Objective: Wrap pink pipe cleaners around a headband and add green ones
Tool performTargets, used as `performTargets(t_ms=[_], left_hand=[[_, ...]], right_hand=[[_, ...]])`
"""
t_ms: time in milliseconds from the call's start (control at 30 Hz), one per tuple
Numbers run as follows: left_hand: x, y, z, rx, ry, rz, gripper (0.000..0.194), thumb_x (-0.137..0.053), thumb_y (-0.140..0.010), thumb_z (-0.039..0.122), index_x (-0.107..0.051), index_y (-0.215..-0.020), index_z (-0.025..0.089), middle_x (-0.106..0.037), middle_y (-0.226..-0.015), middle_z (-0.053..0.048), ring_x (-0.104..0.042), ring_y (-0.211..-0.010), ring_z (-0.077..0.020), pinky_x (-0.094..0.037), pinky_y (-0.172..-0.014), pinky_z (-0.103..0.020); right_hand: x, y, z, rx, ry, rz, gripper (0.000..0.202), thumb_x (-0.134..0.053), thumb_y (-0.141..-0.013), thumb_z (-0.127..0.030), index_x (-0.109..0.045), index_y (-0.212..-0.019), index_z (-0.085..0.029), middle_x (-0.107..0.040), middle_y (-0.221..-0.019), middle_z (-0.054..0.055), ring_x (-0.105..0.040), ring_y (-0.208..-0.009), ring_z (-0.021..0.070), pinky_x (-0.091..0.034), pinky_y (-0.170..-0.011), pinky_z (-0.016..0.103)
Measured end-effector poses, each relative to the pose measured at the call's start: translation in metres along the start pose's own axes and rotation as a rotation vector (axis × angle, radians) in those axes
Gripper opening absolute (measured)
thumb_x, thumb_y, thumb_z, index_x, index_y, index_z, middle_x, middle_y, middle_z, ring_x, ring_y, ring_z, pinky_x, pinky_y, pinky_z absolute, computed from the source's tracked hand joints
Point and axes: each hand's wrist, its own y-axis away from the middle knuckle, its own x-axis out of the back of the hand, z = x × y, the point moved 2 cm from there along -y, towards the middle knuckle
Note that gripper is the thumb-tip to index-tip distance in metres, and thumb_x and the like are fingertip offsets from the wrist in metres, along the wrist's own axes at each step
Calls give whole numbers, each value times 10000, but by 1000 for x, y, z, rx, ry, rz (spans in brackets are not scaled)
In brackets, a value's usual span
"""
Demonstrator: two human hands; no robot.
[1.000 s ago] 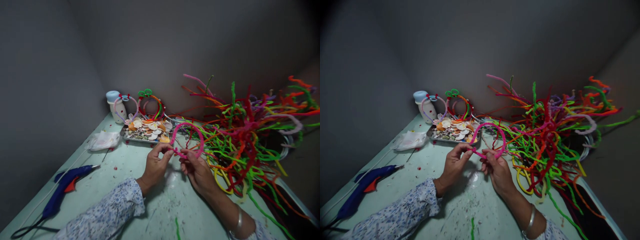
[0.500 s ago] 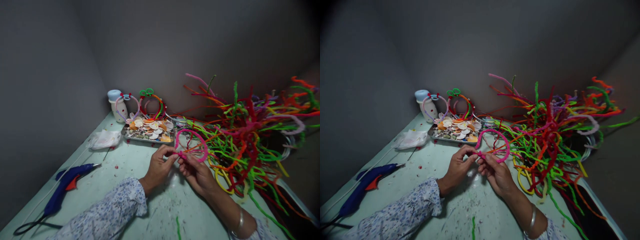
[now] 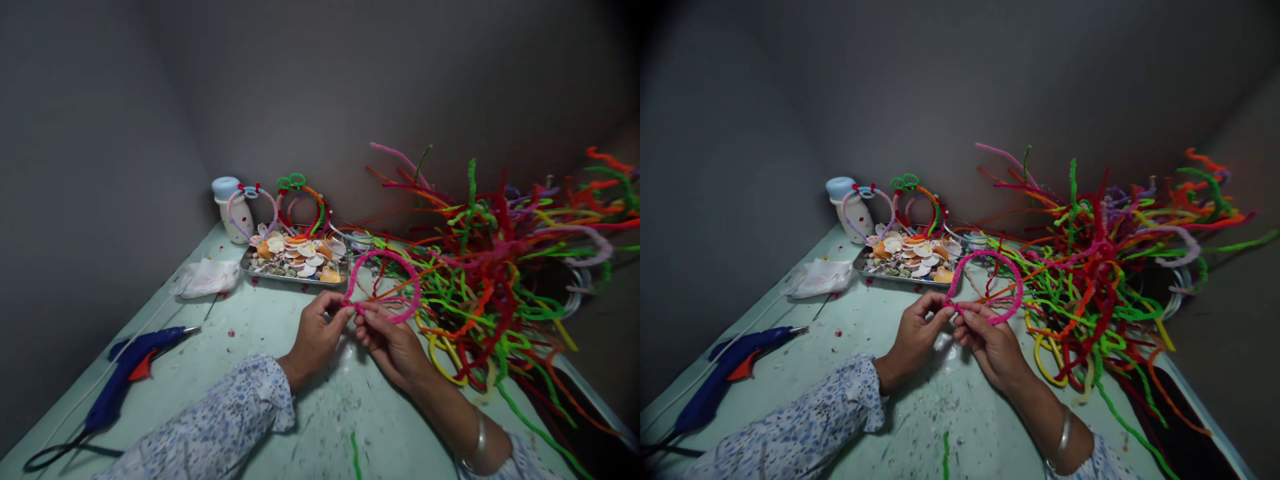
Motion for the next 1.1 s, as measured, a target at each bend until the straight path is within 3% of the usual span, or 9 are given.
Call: performTargets(t_ms=[267,667,1100], left_hand=[[1,1,1,-31,-54,39,153,-572,-842,308,-613,-861,162,-593,-784,-20,-536,-735,-138,-437,-697,-246],[-2,1,3,109,128,-9,149,-572,-838,311,-596,-842,164,-606,-758,-23,-539,-709,-138,-442,-672,-260],[-4,-4,-6,246,299,2,82,-583,-744,176,-511,-707,190,-539,-626,20,-490,-584,-114,-390,-576,-256]], right_hand=[[0,0,2,0,24,10,263,-763,-678,-261,-689,-912,-167,-682,-723,8,-612,-562,91,-490,-507,181],[0,-2,4,27,85,8,258,-769,-679,-270,-698,-903,-164,-680,-705,6,-613,-590,99,-486,-544,202],[2,-4,8,47,175,14,274,-765,-693,-303,-700,-917,-160,-706,-755,30,-626,-622,107,-480,-570,217]])
